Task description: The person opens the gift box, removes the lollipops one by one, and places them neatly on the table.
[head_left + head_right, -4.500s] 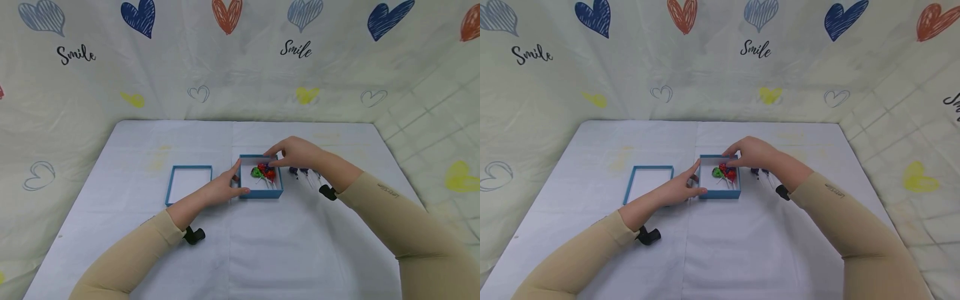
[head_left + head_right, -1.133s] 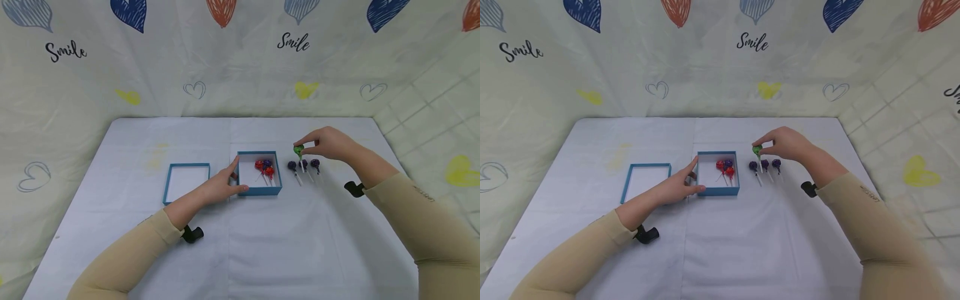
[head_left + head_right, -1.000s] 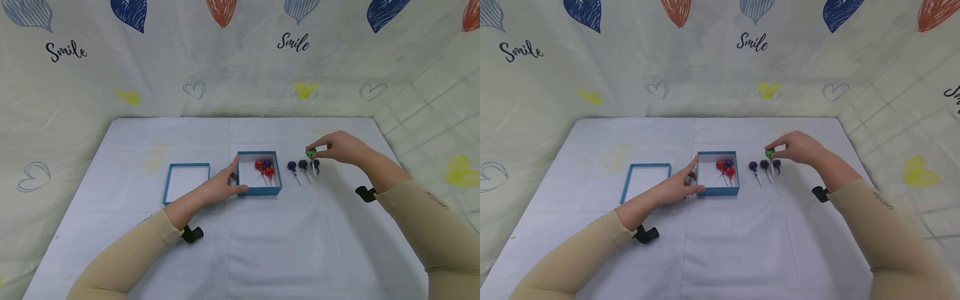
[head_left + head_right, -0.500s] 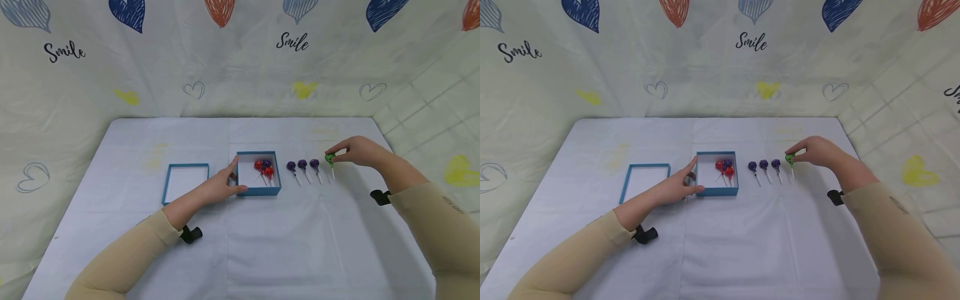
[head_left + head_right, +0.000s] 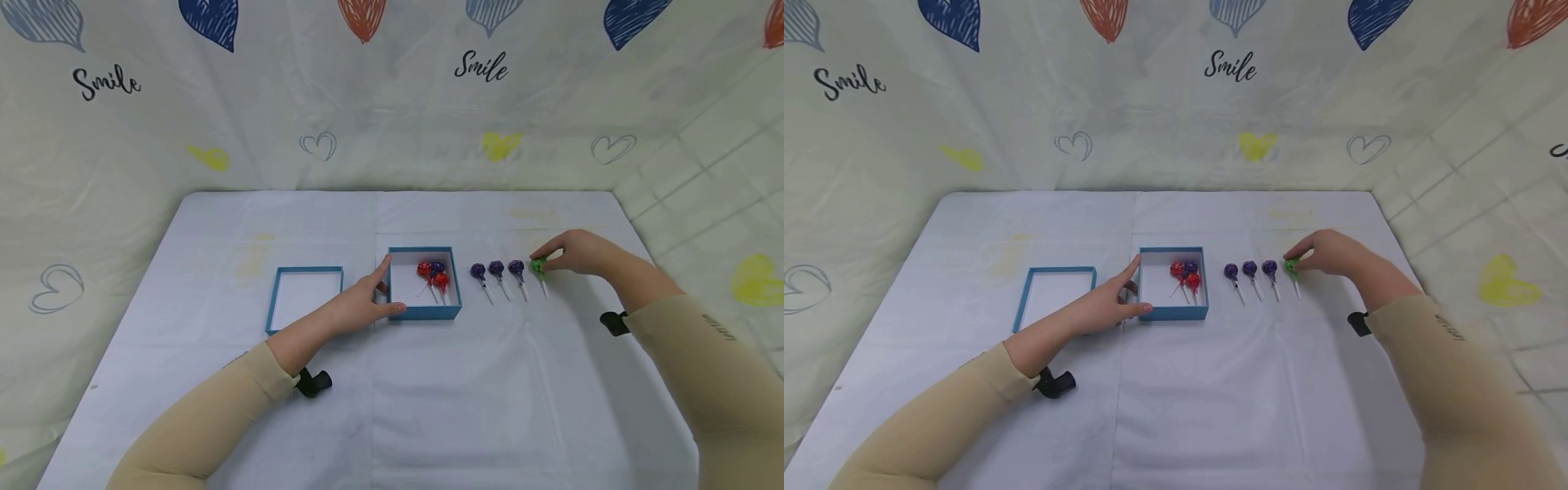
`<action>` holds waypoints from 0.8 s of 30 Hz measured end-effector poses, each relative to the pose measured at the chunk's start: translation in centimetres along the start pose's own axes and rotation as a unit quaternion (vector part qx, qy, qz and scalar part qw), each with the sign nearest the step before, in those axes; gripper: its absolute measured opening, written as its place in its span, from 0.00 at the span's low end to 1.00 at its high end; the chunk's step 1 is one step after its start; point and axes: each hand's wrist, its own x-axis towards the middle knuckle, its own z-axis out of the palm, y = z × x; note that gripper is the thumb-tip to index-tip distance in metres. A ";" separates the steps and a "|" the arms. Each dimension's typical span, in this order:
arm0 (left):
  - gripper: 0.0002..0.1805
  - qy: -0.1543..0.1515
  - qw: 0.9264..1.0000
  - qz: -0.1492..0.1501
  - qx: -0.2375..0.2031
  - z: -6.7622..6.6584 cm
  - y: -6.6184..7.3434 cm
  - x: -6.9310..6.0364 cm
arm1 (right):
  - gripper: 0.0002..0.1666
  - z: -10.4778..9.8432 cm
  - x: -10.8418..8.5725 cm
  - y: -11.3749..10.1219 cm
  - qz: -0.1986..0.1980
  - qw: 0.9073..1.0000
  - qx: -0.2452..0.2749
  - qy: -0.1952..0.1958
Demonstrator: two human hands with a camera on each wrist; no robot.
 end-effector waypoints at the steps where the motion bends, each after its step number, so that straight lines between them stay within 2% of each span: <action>1: 0.56 0.000 1.000 0.000 -0.001 0.0 0.0 0.0 | 0.17 0.1 0.1 0.0 0.000 1.000 0.002 0.000; 12: 0.56 0.000 1.000 -0.002 0.000 -0.1 0.3 -0.3 | 0.20 0.7 0.5 0.1 0.006 1.000 0.017 -0.004; 24: 0.56 0.002 1.000 0.003 0.000 0.0 0.1 -0.1 | 0.25 -0.1 -0.2 -0.2 0.002 1.000 0.027 0.002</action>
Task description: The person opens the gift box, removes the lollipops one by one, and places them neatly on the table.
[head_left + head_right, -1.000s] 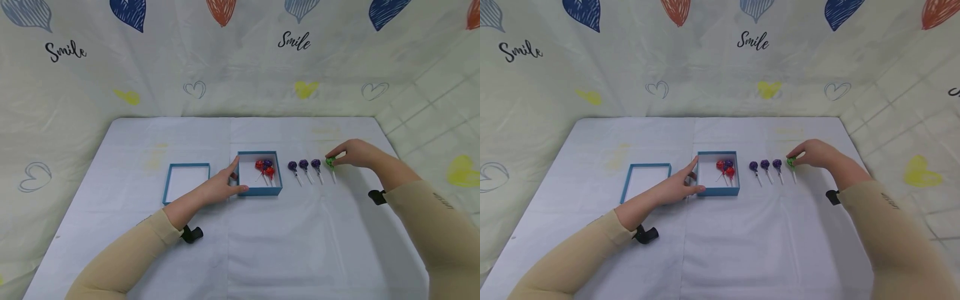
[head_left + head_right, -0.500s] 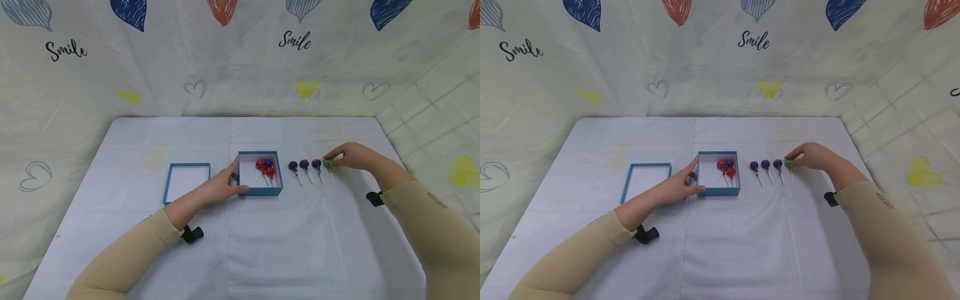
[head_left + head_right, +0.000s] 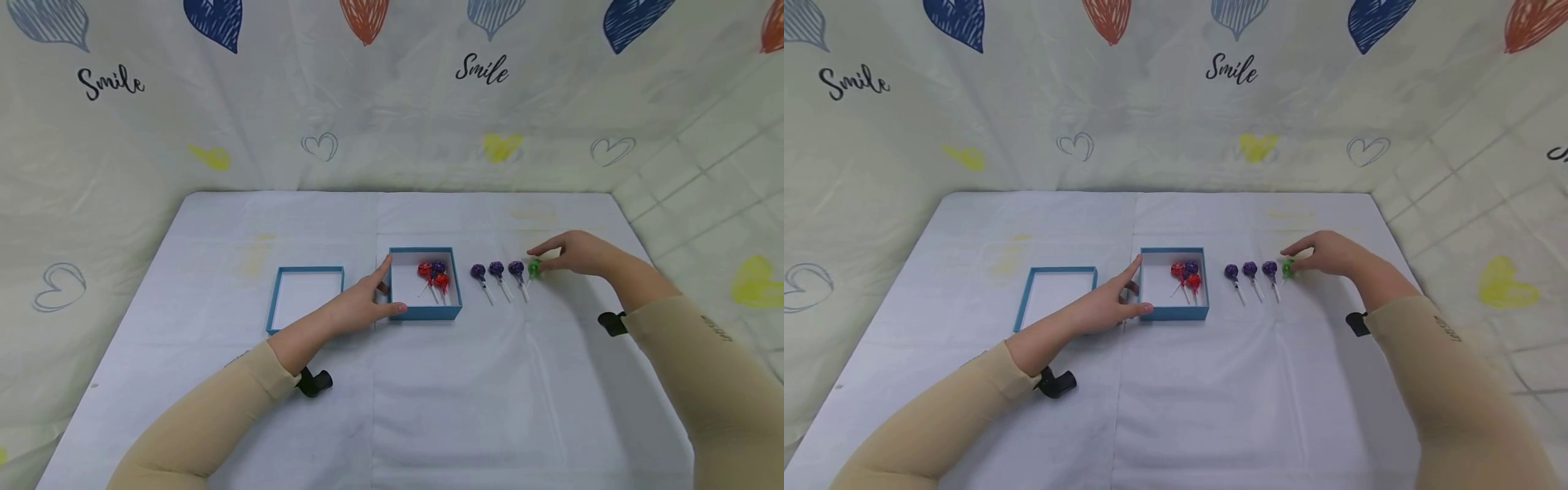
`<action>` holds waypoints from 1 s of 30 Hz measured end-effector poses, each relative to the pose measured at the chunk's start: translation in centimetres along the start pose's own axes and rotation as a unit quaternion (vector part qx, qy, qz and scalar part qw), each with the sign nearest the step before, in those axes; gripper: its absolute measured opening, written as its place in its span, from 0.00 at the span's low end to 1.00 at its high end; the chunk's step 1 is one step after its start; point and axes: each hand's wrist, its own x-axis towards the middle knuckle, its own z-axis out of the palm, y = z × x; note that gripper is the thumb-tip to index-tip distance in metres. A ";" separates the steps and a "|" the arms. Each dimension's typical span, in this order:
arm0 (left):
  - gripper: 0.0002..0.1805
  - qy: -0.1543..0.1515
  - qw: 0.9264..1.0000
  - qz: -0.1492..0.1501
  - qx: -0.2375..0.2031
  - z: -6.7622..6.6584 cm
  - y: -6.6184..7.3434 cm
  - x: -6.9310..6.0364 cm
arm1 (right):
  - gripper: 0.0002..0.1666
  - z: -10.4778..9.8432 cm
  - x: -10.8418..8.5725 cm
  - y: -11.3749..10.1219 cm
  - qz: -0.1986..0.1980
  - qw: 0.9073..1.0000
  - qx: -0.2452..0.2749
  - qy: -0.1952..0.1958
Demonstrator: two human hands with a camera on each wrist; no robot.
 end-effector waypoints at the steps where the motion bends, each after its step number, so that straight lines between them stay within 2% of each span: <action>1: 0.56 0.000 1.000 -0.001 0.000 0.0 0.0 0.0 | 0.25 -0.1 -0.1 0.0 0.001 1.000 0.001 0.000; 10: 0.56 -0.001 1.000 -0.002 0.003 -0.1 0.1 -0.1 | 0.26 -0.5 -0.2 -1.0 0.007 1.000 0.005 0.008; 17: 0.56 -0.002 1.000 -0.004 0.002 -0.1 0.1 0.0 | 0.25 -1.2 -0.3 -2.9 0.002 1.000 0.010 0.006; 23: 0.56 -0.004 1.000 0.000 0.000 0.0 -0.1 0.1 | 0.25 -1.6 -0.1 -5.8 -0.014 1.000 0.007 0.006; 30: 0.56 -0.004 1.000 0.004 -0.006 -0.1 -0.1 0.0 | 0.23 -1.2 1.1 -10.3 -0.070 0.997 0.004 0.007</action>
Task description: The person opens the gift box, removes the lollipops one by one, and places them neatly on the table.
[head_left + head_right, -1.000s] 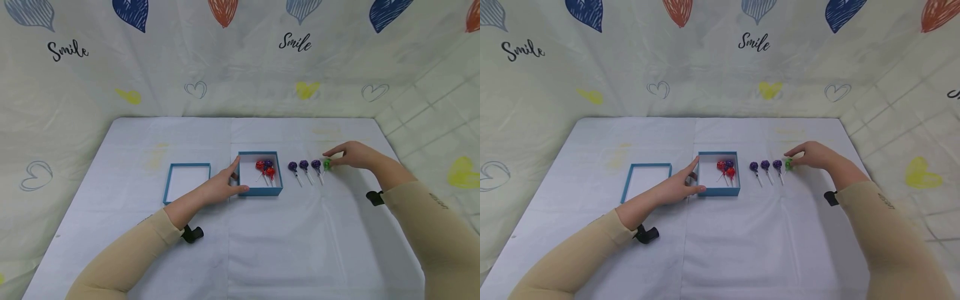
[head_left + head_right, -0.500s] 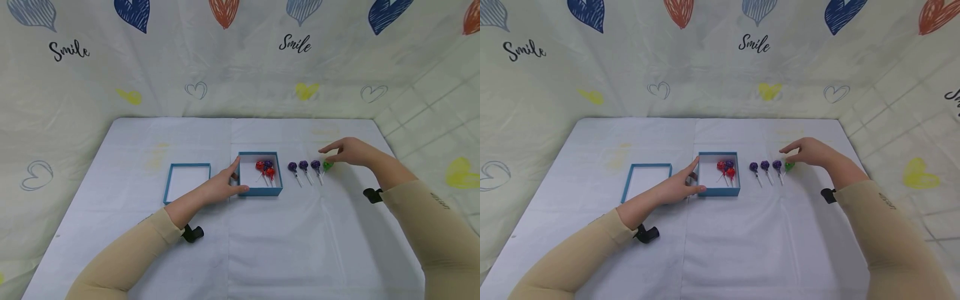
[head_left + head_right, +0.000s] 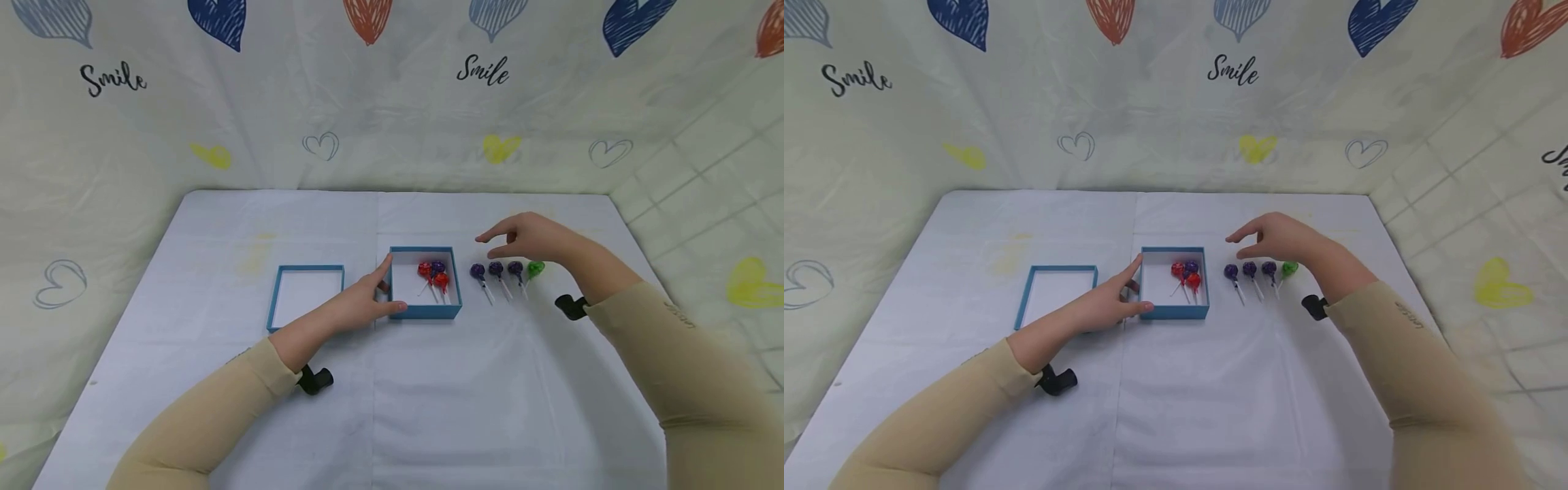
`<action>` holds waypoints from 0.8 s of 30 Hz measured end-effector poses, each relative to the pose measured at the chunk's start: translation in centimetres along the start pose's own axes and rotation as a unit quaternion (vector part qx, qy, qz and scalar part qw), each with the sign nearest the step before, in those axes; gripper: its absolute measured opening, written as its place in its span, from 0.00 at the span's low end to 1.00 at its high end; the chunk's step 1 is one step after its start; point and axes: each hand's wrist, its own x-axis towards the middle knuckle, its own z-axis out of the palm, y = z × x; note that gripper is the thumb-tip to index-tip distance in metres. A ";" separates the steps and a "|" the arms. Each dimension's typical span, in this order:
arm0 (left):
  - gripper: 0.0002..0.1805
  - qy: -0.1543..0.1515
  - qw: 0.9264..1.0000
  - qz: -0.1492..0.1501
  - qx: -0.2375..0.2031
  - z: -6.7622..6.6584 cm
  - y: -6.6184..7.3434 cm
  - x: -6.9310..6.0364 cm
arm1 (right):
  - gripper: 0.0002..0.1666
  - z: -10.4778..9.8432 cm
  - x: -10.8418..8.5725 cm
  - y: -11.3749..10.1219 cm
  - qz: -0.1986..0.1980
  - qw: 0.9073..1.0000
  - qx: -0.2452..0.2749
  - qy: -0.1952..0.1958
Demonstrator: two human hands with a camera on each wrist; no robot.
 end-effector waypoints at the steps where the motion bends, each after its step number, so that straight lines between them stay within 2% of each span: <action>1: 0.56 0.001 1.000 0.000 0.001 0.0 0.0 0.0 | 0.22 0.1 0.4 -0.7 -0.010 1.000 0.001 -0.001; 6: 0.55 0.002 1.000 -0.002 -0.001 0.0 -0.1 0.0 | 0.19 0.9 1.9 -3.9 -0.062 0.998 0.009 -0.011; 10: 0.55 0.002 1.000 0.000 -0.006 0.0 0.0 -0.1 | 0.19 1.7 2.7 -5.7 -0.093 0.995 0.009 -0.023; 14: 0.55 -0.002 1.000 0.002 -0.003 0.0 0.1 0.1 | 0.20 2.4 3.2 -6.6 -0.108 0.994 0.004 -0.032; 20: 0.55 -0.002 1.000 0.002 0.001 0.1 0.0 0.3 | 0.21 3.2 3.9 -7.0 -0.104 0.994 -0.011 -0.035; 24: 0.56 -0.001 1.000 -0.001 0.002 0.1 -0.2 0.3 | 0.20 3.9 4.6 -7.1 -0.110 0.992 -0.051 -0.041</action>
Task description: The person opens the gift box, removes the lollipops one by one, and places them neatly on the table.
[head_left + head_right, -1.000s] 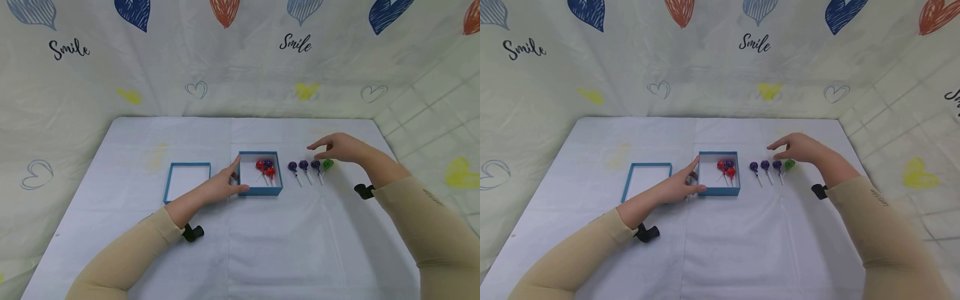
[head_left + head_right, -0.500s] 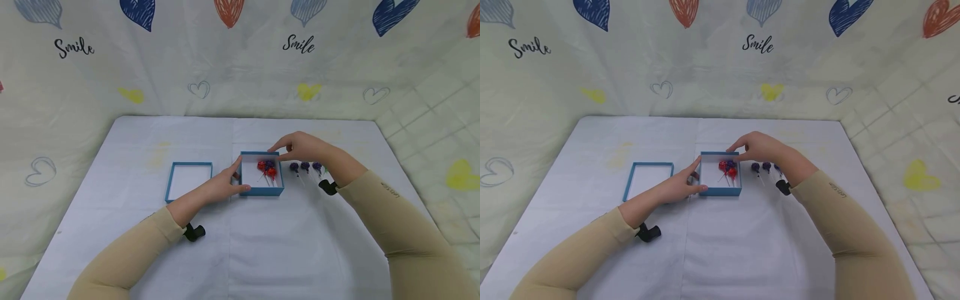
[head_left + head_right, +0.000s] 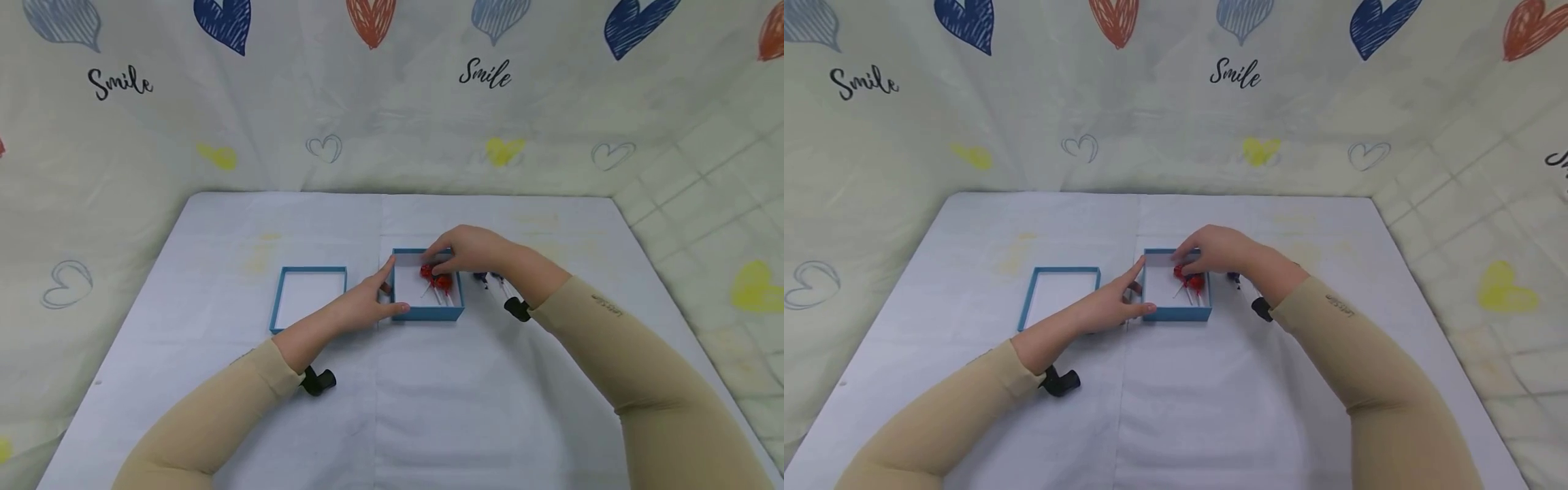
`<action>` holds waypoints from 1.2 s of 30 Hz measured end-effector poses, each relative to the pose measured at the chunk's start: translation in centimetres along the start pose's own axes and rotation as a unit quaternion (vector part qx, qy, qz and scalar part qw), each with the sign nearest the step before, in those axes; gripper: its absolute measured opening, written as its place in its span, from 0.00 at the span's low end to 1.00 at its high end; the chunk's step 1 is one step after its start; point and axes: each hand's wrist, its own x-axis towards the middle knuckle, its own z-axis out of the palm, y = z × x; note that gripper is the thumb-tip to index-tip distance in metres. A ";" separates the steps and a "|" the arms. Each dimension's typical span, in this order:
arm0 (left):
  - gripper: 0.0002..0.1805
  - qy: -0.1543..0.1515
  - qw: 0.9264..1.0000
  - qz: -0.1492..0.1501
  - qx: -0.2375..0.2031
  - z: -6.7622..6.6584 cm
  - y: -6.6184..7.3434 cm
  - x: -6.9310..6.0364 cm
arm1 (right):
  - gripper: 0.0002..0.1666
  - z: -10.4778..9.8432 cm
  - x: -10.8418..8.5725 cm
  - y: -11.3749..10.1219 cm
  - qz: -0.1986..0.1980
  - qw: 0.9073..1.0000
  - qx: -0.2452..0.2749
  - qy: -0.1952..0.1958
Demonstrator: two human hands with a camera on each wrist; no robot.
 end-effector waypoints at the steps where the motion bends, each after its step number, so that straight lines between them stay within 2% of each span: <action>1: 0.56 0.000 1.000 0.000 -0.002 0.0 0.0 0.0 | 0.20 0.1 0.1 -0.1 0.002 1.000 -0.012 -0.005; 8: 0.55 -0.001 1.000 0.004 -0.008 -0.1 0.1 -0.1 | 0.25 0.6 0.3 -1.4 0.024 0.996 -0.082 -0.035; 17: 0.55 0.001 1.000 0.011 -0.014 -0.2 0.1 -0.1 | 0.25 1.7 1.1 -2.0 0.018 0.983 -0.178 -0.034; 23: 0.55 0.000 1.000 0.010 -0.015 -0.2 0.2 -0.4 | 0.21 2.2 1.3 -2.2 -0.006 0.983 -0.180 -0.037; 36: 0.55 0.001 1.000 0.007 -0.018 -0.2 0.0 -0.4 | 0.17 2.5 2.1 -2.6 -0.021 0.983 -0.176 -0.042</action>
